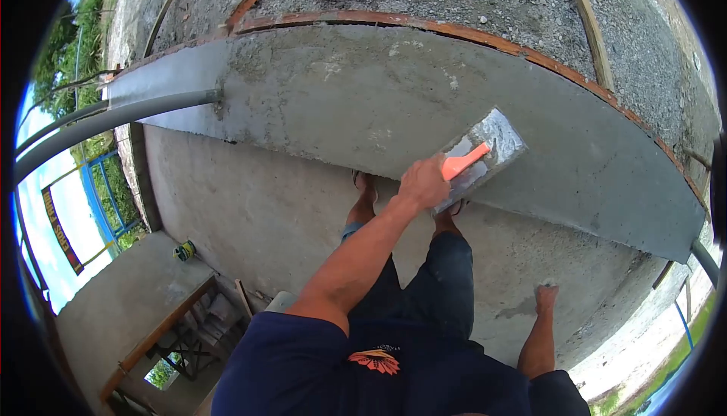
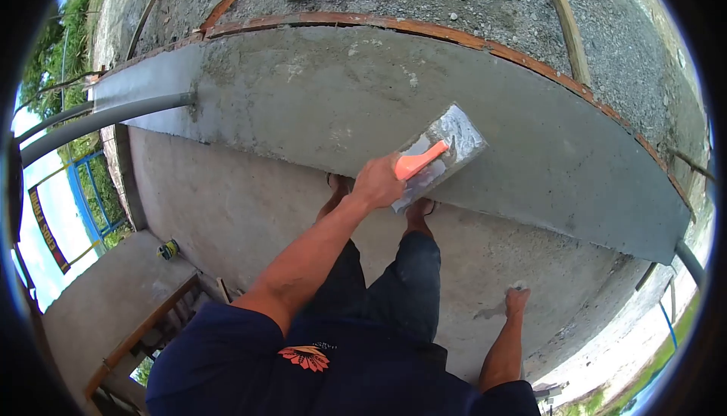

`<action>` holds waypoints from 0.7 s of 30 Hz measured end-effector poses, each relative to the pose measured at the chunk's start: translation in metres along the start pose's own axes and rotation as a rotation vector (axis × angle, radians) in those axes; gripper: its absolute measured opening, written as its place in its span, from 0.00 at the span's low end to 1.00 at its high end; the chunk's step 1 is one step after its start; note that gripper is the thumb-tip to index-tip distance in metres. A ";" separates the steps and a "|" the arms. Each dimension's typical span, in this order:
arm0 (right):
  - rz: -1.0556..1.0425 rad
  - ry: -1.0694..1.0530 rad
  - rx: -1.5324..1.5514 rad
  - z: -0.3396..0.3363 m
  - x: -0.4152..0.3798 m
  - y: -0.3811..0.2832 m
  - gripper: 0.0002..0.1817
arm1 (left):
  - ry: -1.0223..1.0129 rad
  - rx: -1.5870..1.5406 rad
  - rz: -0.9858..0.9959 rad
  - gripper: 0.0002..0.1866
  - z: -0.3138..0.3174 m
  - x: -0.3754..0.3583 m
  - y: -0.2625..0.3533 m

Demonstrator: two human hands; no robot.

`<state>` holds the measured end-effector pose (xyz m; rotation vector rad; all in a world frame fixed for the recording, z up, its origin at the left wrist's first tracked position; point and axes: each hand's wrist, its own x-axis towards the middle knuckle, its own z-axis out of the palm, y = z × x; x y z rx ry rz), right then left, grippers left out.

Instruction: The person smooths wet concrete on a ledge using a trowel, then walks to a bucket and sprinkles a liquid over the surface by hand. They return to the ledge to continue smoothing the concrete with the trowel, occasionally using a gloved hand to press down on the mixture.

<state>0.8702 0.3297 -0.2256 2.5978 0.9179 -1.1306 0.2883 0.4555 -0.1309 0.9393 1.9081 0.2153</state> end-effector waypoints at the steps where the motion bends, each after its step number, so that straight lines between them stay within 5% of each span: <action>1: 0.010 -0.046 0.063 -0.001 0.005 0.004 0.14 | 0.064 0.011 -0.038 0.15 -0.040 -0.007 -0.026; 5: -0.051 -0.153 -0.075 0.004 -0.003 -0.007 0.16 | 0.552 0.065 0.064 0.10 -0.155 -0.025 -0.207; 7: 0.052 -0.297 0.050 0.006 -0.036 -0.039 0.17 | 0.543 0.199 -0.056 0.11 -0.221 -0.036 -0.289; 9: 0.058 -0.184 0.132 0.028 -0.064 -0.062 0.10 | 0.483 0.265 -0.208 0.11 -0.273 -0.046 -0.356; 13: 0.096 -0.261 0.191 0.063 -0.099 -0.088 0.08 | 0.492 0.384 -0.331 0.14 -0.308 -0.085 -0.489; 18: -0.004 -0.409 -0.071 0.117 -0.165 -0.205 0.04 | 0.581 0.458 -0.320 0.16 -0.343 -0.082 -0.591; 21: -0.097 -0.391 -0.065 0.138 -0.178 -0.257 0.04 | 0.512 0.373 -0.296 0.15 -0.391 -0.053 -0.578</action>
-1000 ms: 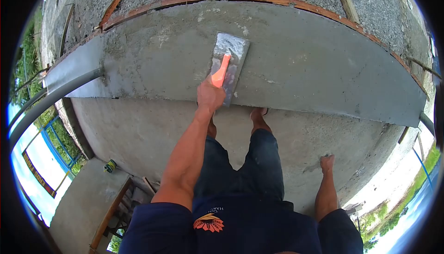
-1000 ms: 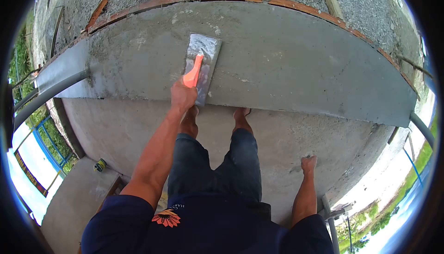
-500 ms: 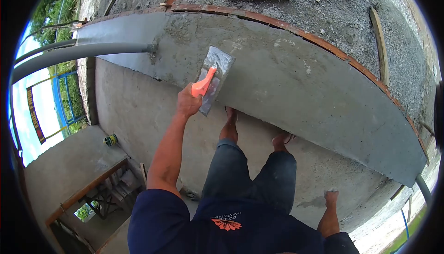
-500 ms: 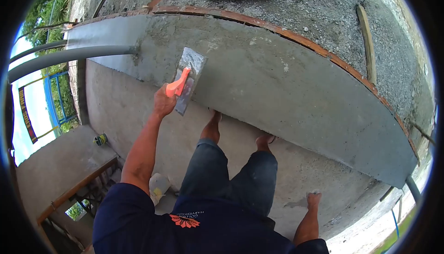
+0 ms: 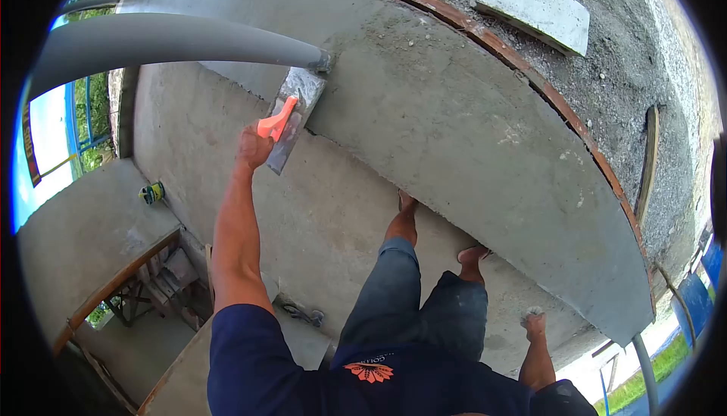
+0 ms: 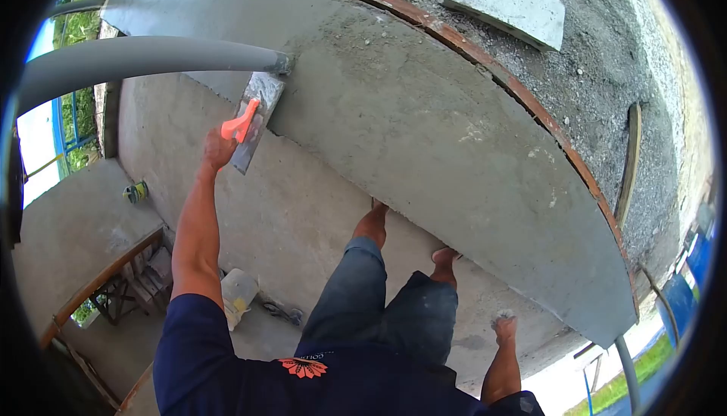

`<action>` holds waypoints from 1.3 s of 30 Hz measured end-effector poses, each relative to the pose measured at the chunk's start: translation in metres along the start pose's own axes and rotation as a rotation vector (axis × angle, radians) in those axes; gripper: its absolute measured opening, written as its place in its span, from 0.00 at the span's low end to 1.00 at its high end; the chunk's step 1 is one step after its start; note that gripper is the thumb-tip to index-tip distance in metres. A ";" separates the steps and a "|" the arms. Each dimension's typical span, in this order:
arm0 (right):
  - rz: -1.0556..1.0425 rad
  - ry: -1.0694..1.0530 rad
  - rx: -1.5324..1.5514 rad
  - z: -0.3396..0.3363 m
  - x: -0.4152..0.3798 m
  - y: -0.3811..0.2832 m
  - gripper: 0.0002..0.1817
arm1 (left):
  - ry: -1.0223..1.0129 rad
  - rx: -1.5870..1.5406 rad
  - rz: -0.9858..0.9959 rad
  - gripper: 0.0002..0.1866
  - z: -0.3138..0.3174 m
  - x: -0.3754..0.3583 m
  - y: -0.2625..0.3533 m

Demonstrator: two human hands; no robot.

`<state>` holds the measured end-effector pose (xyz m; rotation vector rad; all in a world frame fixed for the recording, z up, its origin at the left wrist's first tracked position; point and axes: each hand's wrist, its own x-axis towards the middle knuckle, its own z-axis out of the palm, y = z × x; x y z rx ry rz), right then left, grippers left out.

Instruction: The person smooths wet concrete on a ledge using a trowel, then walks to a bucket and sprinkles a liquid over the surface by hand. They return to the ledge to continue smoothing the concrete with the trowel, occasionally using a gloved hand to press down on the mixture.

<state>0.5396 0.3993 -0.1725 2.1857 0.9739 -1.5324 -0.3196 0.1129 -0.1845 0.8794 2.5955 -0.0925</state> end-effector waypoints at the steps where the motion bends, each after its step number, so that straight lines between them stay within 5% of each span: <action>1: -0.024 0.014 -0.003 0.004 -0.001 -0.014 0.05 | -0.042 -0.020 0.032 0.14 -0.009 0.010 0.013; 4: -0.095 0.012 -0.101 0.011 0.002 -0.035 0.03 | -0.150 -0.359 -0.055 0.13 0.018 0.002 0.027; 9: -0.129 0.032 -0.217 0.050 -0.007 -0.062 0.02 | -0.363 -0.169 0.200 0.12 0.007 -0.024 0.073; 14: -0.141 0.069 -0.205 0.071 -0.035 -0.082 0.02 | -0.249 -0.099 0.160 0.12 -0.060 0.052 0.083; 17: -0.127 0.079 -0.183 0.067 -0.039 -0.071 0.02 | -0.286 -0.208 0.177 0.12 -0.023 0.074 0.084; 19: -0.131 0.051 -0.151 0.070 -0.035 -0.058 0.02 | -0.303 -0.447 0.103 0.12 -0.008 0.052 0.123; 24: -0.221 -0.037 -0.320 0.092 -0.012 -0.049 0.01 | -0.467 -0.394 0.257 0.17 0.029 -0.024 0.283; 27: -0.233 -0.049 -0.128 0.082 -0.014 -0.059 0.02 | -0.305 -0.424 0.129 0.13 0.010 -0.030 0.266; 30: -0.171 -0.011 -0.111 0.060 -0.010 -0.037 0.03 | -0.072 -0.480 -0.009 0.13 0.005 -0.003 0.176; 32: -0.121 0.000 -0.107 0.046 -0.004 -0.007 0.03 | -0.207 -0.575 -0.160 0.13 0.001 0.009 0.150; 35: -0.037 -0.002 -0.031 0.037 -0.001 0.023 0.04 | -0.233 -0.678 -0.044 0.15 0.050 -0.015 0.211; 39: -0.029 -0.054 -0.121 0.047 -0.007 0.025 0.04 | -0.523 -0.550 0.163 0.11 0.065 -0.084 0.385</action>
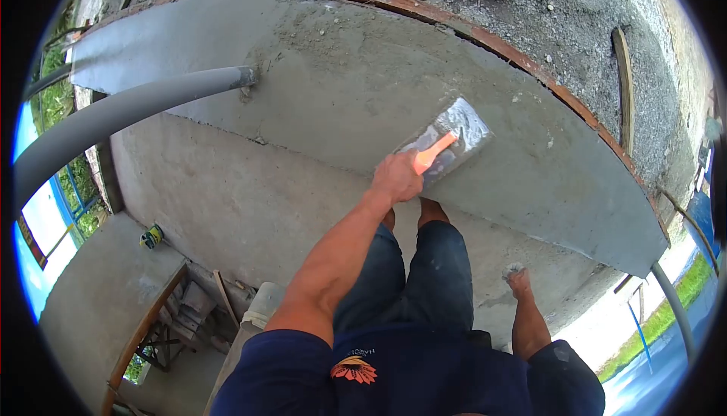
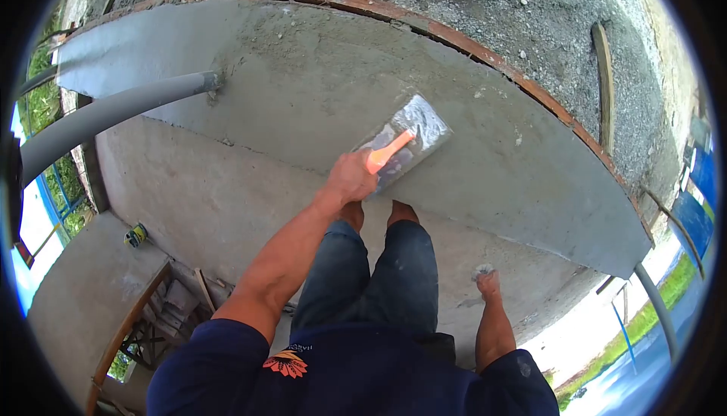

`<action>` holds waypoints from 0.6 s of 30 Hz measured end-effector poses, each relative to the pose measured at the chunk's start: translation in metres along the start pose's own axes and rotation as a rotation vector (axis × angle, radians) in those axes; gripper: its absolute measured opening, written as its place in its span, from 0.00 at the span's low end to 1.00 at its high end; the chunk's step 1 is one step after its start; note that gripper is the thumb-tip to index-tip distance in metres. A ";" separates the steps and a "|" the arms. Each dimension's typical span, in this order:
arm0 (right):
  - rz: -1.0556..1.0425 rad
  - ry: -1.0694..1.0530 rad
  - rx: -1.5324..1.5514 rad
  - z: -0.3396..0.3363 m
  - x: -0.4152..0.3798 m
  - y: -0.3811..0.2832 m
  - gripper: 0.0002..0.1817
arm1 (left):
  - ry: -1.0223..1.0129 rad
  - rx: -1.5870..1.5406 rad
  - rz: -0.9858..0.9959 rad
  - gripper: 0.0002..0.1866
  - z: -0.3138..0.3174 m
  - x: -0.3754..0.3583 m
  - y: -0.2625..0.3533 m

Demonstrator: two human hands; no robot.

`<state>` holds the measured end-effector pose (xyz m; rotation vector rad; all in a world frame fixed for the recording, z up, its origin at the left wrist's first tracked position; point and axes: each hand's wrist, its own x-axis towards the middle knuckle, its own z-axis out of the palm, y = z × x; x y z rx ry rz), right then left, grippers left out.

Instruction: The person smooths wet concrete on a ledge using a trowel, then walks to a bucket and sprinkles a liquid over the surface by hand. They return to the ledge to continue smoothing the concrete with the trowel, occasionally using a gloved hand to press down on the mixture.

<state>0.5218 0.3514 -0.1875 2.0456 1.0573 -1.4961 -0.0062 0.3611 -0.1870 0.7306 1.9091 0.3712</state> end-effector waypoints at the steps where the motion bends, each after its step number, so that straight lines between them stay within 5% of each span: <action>1: -0.028 -0.012 -0.024 -0.003 0.001 -0.004 0.04 | 0.000 0.025 0.004 0.12 -0.001 -0.005 0.010; 3: -0.046 0.013 0.036 -0.017 0.004 -0.008 0.05 | -0.009 0.077 -0.003 0.12 0.002 -0.017 0.024; 7: -0.014 0.060 0.036 -0.040 0.016 0.004 0.07 | 0.374 0.010 -0.058 0.09 -0.080 -0.041 -0.065; 8: -0.027 0.049 0.011 -0.046 0.021 0.010 0.06 | 0.389 -0.035 -0.108 0.09 -0.094 -0.033 -0.105; 11: -0.045 0.004 -0.016 -0.047 0.040 0.031 0.06 | 0.347 -0.248 -0.223 0.10 -0.078 -0.018 -0.100; 14: -0.017 -0.026 0.044 -0.041 0.035 0.035 0.07 | 0.188 -0.048 -0.044 0.10 0.025 -0.010 -0.025; 18: -0.077 -0.051 0.084 -0.035 0.016 0.017 0.07 | -0.370 0.067 -0.041 0.16 0.106 -0.017 0.104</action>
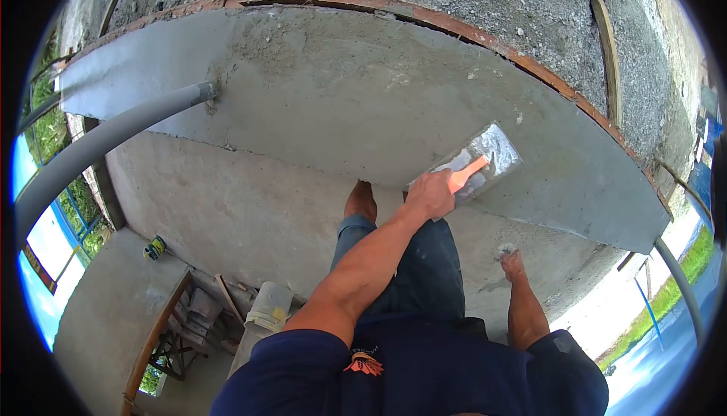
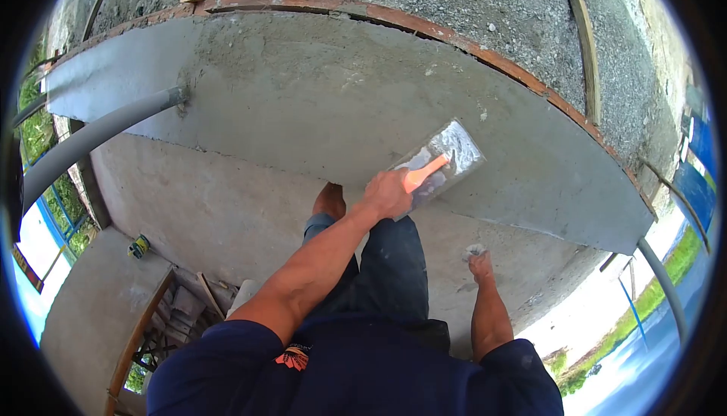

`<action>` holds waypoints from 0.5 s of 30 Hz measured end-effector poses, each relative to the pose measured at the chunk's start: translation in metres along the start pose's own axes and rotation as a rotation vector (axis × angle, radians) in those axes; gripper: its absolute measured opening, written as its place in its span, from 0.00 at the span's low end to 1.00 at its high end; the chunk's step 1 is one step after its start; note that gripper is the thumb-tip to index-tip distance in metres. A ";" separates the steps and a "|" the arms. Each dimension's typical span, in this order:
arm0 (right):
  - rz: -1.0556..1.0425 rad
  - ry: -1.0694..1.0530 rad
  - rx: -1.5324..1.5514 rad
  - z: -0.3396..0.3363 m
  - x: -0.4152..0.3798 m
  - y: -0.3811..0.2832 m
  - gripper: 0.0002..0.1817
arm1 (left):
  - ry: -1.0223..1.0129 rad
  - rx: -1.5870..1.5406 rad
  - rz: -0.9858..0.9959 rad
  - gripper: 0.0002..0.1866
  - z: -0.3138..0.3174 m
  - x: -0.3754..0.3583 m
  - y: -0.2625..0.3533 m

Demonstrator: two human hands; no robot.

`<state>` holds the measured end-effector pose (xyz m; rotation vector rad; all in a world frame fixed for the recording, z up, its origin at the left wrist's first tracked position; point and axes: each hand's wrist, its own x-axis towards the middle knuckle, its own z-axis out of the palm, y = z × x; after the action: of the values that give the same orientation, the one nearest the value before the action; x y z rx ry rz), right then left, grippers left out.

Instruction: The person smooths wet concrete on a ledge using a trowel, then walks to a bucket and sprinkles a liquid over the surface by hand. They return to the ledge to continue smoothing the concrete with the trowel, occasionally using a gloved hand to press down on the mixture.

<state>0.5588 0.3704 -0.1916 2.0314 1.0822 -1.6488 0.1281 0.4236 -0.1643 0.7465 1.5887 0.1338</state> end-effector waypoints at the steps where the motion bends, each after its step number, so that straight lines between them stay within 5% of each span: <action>1: -0.039 -0.015 0.003 -0.002 0.001 -0.002 0.06 | 0.039 -0.036 0.040 0.16 0.002 -0.003 0.005; 4: 0.092 0.040 0.117 -0.014 0.000 0.001 0.06 | 0.289 -0.089 0.041 0.15 -0.048 -0.033 -0.026; 8: 0.156 0.044 0.073 -0.027 0.010 0.026 0.07 | 1.036 -0.014 0.125 0.09 -0.187 -0.045 -0.156; 10: 0.140 0.050 0.045 -0.019 0.012 0.015 0.06 | 1.010 -0.423 -0.258 0.10 -0.267 -0.043 -0.183; 15: 0.065 0.044 -0.051 0.003 0.017 -0.036 0.05 | 0.856 -0.401 -0.317 0.11 -0.348 -0.009 -0.212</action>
<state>0.5322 0.3987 -0.2000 2.0567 1.0499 -1.5359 -0.2745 0.3703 -0.1986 0.0901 2.3644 0.5778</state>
